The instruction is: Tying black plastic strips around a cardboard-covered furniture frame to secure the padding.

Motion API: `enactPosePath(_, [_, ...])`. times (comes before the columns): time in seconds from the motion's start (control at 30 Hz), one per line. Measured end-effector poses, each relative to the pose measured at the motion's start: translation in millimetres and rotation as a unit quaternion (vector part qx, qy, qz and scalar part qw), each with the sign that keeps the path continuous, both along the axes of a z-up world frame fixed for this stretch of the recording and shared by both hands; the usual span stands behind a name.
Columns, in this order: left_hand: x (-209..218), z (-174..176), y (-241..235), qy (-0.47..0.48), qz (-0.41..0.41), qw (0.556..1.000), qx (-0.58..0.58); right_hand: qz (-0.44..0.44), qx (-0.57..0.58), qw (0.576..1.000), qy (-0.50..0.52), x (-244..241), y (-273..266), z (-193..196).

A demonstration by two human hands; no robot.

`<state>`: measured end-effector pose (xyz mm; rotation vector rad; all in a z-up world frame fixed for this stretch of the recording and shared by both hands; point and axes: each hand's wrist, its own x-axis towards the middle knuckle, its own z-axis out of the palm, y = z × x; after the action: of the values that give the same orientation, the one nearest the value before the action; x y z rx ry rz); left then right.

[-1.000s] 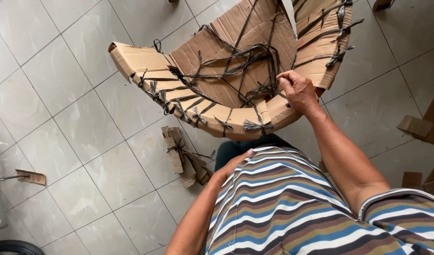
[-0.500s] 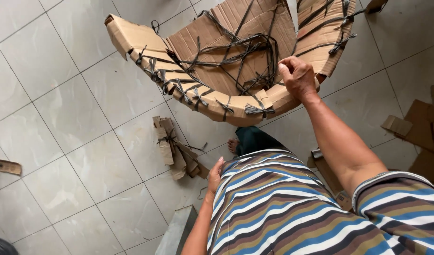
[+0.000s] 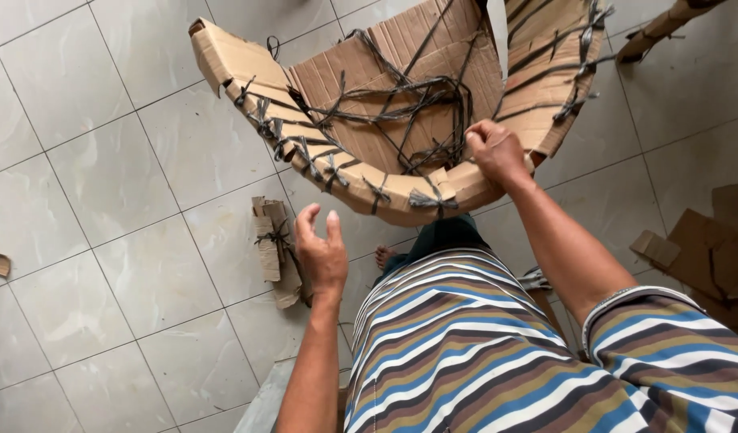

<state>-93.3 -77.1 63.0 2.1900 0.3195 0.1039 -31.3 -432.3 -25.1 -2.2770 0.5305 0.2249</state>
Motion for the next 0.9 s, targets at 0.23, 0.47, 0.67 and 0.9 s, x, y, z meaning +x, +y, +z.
enactPosePath(0.23, [62, -62, -79, -0.097, -0.113, 0.983, 0.103, 0.08, 0.192, 0.965, 0.161, 23, -5, 16])
enactPosePath(0.47, [59, -98, -107, -0.117, -0.14, 0.954, 0.237, 0.184, 0.167, 0.948, 0.198, 109, -51, 8])
enactPosePath(0.67, [57, -87, -116, -0.087, -0.144, 0.936, 0.31, 0.211, 0.071, 0.963, 0.153, 219, -87, -76])
enactPosePath(0.9, [57, -97, -111, -0.118, -0.131, 0.932, 0.317, 0.247, -0.114, 0.948, 0.163, 241, -108, -325])
